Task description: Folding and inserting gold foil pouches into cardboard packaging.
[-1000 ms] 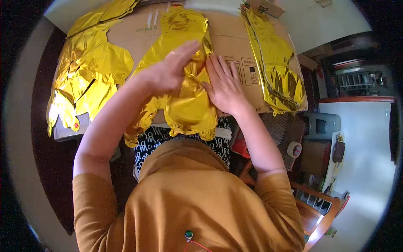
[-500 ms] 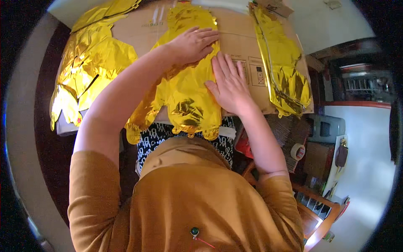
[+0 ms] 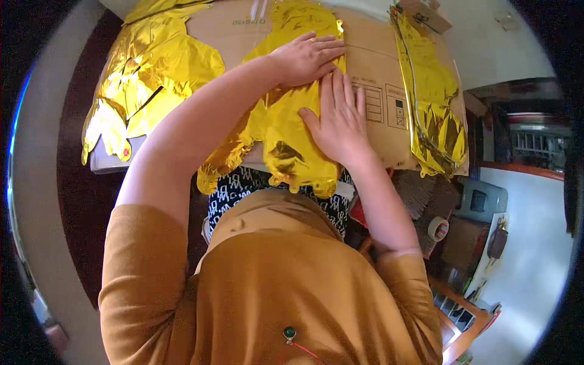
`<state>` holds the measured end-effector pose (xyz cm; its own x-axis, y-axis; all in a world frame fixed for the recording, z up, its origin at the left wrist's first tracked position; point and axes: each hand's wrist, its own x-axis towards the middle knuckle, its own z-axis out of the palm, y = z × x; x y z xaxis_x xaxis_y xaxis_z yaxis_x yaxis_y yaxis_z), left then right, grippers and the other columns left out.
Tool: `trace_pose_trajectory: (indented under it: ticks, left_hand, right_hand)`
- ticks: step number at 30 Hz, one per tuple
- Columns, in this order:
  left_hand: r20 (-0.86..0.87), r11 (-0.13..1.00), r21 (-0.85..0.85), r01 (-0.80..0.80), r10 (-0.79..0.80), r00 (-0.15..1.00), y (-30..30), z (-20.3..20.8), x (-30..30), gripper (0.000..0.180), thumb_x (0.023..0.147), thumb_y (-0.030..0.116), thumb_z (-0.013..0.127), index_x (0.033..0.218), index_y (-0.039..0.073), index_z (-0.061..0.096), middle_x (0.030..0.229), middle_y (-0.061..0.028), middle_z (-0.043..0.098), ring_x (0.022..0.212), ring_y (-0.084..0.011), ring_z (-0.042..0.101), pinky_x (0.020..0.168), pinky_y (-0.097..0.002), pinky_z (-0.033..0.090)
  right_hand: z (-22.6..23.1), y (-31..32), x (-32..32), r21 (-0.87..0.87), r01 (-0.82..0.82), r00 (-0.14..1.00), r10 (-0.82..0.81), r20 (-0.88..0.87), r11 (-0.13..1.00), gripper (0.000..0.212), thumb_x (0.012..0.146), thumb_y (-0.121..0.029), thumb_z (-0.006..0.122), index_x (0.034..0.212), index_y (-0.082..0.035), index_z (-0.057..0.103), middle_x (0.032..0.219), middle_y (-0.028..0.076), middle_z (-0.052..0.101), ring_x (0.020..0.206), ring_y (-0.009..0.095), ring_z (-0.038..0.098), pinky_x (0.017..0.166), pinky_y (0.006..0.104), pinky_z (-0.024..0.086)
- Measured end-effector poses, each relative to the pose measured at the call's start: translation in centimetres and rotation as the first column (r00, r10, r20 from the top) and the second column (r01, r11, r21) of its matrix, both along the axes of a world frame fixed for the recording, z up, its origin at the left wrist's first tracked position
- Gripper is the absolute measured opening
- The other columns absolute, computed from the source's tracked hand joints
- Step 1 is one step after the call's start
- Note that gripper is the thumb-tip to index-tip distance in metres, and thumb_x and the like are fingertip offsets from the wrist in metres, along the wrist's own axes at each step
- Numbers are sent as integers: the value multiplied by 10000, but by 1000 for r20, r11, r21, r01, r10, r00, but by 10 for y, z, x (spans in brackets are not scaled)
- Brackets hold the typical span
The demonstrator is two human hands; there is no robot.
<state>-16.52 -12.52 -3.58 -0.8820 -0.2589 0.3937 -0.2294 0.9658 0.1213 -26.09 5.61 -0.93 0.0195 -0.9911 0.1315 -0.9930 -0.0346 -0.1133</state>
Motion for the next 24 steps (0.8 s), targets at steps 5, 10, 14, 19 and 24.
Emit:
trace_pose_trajectory:
  ticks: [5,10,14,19,24]
  left_hand:
    - [-72,995,94,-31,38,997,-6,2,0,507,989,289,490,1424,36,421,1509,-200,368,1395,-316,364,1147,-439,304]
    - [-320,758,644,-103,389,864,1,57,34,611,942,308,624,1426,2,412,1407,-224,494,1245,-329,529,995,-394,473]
    - [-290,478,878,-12,553,781,98,87,124,336,928,308,613,1045,1,682,876,-95,713,819,-161,668,772,-284,524]
    - [419,-740,651,168,535,733,255,24,204,420,980,430,537,1159,56,603,968,-73,670,867,-206,643,775,-345,507]
    - [219,-438,584,683,896,387,253,6,185,379,987,382,552,1210,76,567,1069,-88,658,961,-212,628,780,-338,505]
  right_hand:
    - [-4,2,-2,-27,-7,1000,7,5,1000,795,966,-501,451,1490,57,237,1558,268,226,1461,402,184,1172,557,122]
    - [-11,-1,-2,-101,-43,999,43,-8,994,781,936,-487,509,1449,67,311,1514,295,300,1429,416,257,1158,577,156]
    - [-13,1,-10,-109,-40,999,38,-24,993,781,954,-517,474,1458,57,308,1520,289,294,1433,420,243,1162,580,145]
    - [-6,-6,-6,-46,-83,996,84,7,995,797,955,-545,462,1471,39,294,1537,268,276,1443,405,228,1173,566,125]
    - [-3,1,-12,5,-78,997,78,3,997,822,958,-577,436,1502,13,253,1575,236,216,1474,366,169,1185,551,83]
